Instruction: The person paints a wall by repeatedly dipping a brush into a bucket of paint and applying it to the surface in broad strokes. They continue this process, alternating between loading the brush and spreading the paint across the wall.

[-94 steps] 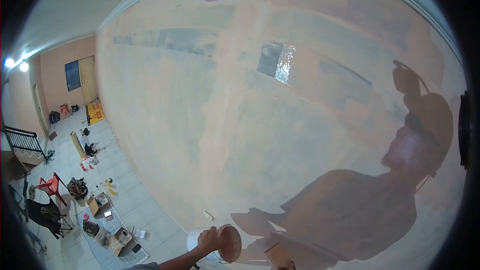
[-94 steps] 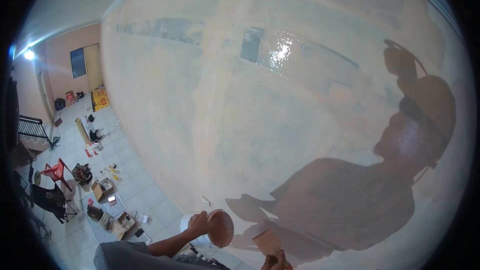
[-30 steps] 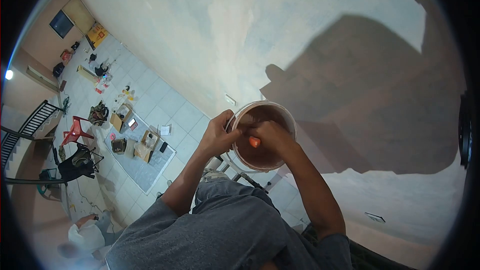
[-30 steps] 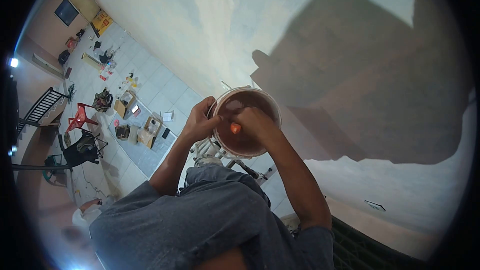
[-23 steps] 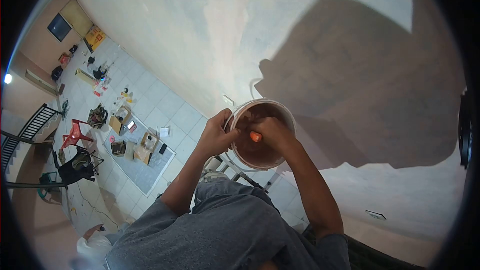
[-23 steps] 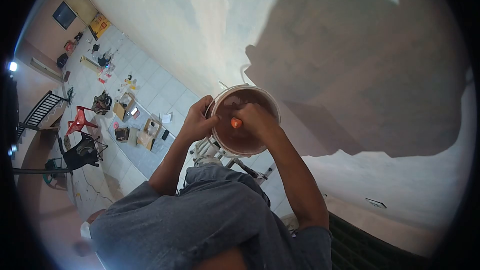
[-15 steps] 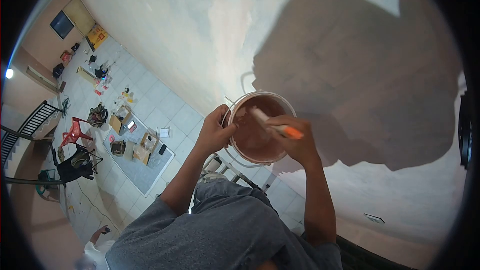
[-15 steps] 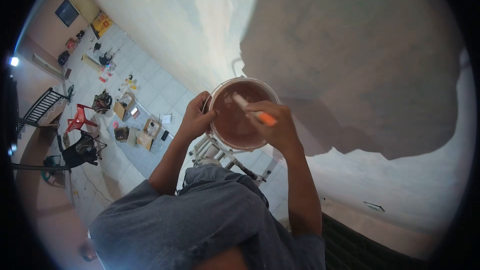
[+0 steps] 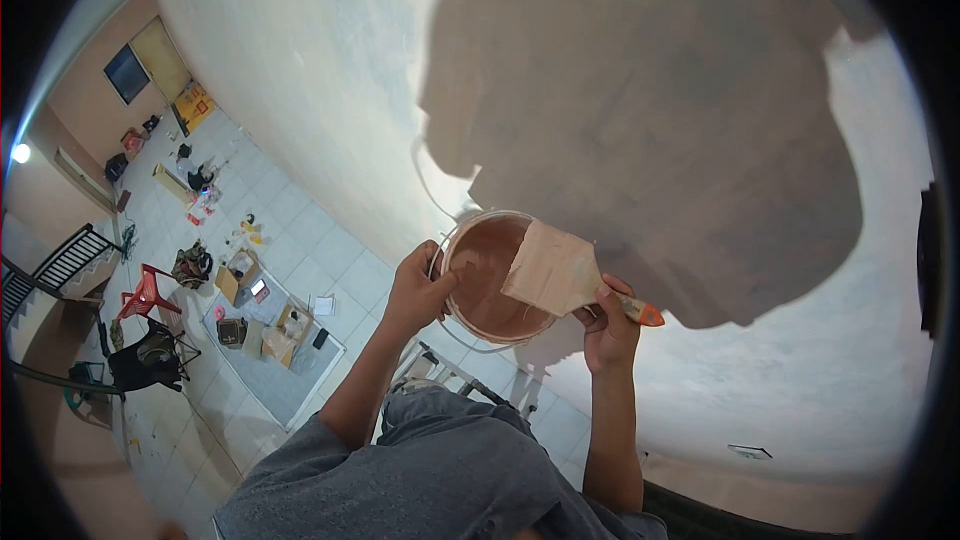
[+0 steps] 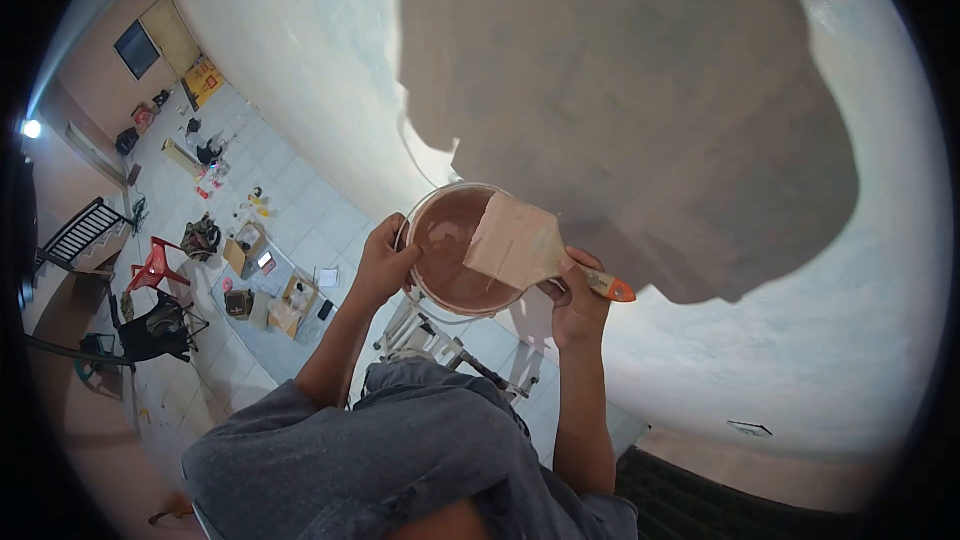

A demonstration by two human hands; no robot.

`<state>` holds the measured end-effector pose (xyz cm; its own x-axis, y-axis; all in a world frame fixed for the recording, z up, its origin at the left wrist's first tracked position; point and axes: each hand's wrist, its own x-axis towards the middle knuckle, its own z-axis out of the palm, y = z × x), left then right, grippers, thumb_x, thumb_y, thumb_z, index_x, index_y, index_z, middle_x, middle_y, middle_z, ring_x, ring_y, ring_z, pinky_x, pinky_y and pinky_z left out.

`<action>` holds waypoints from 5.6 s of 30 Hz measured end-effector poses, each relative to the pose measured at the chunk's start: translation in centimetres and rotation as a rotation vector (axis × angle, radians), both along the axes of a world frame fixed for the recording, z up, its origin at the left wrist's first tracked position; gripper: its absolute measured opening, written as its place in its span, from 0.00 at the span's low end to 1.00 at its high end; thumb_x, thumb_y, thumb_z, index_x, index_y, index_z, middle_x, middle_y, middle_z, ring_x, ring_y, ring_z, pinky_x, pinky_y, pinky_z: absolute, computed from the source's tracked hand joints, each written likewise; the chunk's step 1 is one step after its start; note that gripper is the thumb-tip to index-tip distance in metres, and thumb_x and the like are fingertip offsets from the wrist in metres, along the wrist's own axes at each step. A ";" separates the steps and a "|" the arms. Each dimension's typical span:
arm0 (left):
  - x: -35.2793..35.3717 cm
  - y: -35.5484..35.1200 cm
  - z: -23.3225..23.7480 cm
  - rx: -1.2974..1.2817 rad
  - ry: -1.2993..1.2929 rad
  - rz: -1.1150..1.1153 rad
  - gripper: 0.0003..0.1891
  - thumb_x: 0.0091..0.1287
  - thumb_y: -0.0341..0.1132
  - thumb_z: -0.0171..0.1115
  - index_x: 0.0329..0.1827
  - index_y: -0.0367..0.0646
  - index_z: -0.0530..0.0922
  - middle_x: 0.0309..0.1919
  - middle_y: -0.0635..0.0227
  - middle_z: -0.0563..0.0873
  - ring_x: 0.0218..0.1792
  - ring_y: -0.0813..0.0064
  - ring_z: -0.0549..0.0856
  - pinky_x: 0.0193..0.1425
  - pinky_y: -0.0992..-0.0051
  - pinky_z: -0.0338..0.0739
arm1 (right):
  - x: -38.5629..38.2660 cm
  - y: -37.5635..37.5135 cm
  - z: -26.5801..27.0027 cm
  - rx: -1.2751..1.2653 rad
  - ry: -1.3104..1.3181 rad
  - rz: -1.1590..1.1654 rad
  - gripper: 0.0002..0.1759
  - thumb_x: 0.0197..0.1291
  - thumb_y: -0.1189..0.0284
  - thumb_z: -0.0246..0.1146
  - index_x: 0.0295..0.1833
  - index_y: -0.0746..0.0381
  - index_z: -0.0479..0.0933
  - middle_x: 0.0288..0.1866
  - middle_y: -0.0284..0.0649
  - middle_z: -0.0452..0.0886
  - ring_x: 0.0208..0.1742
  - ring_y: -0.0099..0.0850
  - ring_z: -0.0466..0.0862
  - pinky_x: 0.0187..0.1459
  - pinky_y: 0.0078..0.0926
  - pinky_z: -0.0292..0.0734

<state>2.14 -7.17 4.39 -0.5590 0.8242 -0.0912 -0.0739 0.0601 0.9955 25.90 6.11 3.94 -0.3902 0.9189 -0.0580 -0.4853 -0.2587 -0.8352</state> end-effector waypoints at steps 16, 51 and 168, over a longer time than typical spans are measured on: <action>0.8 -0.6 1.2 -0.021 0.022 0.005 0.06 0.60 0.25 0.59 0.33 0.41 0.69 0.19 0.72 0.74 0.13 0.82 0.74 0.13 0.79 0.69 | -4.2 -0.7 5.9 1.030 -0.554 0.126 0.13 0.49 0.80 0.70 0.42 0.62 0.82 0.36 0.40 0.85 0.40 0.33 0.86 0.42 0.30 0.80; 1.2 -1.1 1.3 0.068 0.130 -0.032 0.08 0.60 0.27 0.60 0.41 0.36 0.73 0.26 0.68 0.79 0.19 0.82 0.78 0.19 0.78 0.73 | -9.2 1.0 2.0 1.127 -0.989 0.764 0.10 0.47 0.78 0.65 0.38 0.61 0.84 0.34 0.50 0.84 0.36 0.49 0.83 0.42 0.40 0.79; 0.7 -0.1 -1.4 0.073 -0.001 0.081 0.11 0.59 0.27 0.64 0.28 0.40 0.67 0.17 0.68 0.74 0.11 0.76 0.77 0.11 0.76 0.71 | -16.7 4.7 32.8 1.383 0.020 -0.656 0.05 0.53 0.78 0.66 0.37 0.65 0.82 0.22 0.38 0.82 0.24 0.23 0.82 0.30 0.24 0.77</action>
<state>2.82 -7.27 2.94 -0.6238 0.7809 -0.0326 -0.0762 -0.0192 0.9969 9.20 10.79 36.78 0.1037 0.2522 0.9621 -0.2140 0.9503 -0.2260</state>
